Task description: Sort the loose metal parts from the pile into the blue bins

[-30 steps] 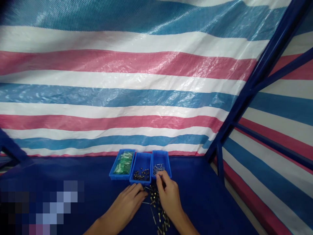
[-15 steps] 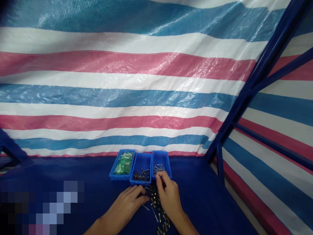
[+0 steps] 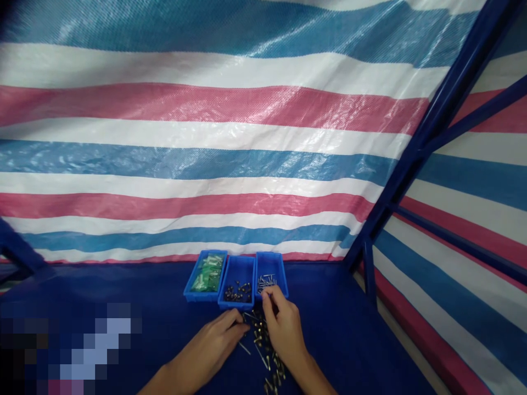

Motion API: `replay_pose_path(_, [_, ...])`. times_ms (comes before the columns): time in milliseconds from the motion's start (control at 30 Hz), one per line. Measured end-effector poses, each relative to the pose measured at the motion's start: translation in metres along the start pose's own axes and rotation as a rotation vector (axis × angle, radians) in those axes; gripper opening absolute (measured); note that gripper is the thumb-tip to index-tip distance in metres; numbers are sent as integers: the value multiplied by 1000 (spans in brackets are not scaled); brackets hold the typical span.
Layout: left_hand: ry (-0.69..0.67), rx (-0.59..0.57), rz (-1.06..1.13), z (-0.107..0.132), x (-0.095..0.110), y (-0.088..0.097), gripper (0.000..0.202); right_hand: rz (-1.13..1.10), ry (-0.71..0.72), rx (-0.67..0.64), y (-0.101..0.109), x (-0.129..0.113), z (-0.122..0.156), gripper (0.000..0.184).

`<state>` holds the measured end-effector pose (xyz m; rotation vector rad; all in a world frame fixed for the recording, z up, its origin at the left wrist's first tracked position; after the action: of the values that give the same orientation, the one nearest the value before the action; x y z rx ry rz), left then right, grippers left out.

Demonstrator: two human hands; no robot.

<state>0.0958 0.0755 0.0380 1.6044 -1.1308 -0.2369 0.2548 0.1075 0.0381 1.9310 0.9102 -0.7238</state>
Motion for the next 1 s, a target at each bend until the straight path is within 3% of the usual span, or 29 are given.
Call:
replay_pose_path(400, [26, 39, -33, 2, -16, -14, 17, 2, -17, -8, -2, 6, 2, 36])
replay_pose_path(700, [-9, 73, -60, -1, -6, -3, 14, 10, -1, 6, 0, 1, 0, 37])
replay_pose_path(1000, [-47, 220, 29, 2, 3, 15, 20, -4, 6, 17, 0, 2, 0, 35])
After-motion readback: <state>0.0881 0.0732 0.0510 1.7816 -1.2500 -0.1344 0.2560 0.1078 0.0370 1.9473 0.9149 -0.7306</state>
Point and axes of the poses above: each hand's wrist, its own z-axis away from the middle knuckle, its own y-axis out of the back of the hand, x = y × z, the point moved 10 cm from there along -z, towards the middle knuckle, and after that the axes turned 7 degrees about x, right-handed, at the moved point
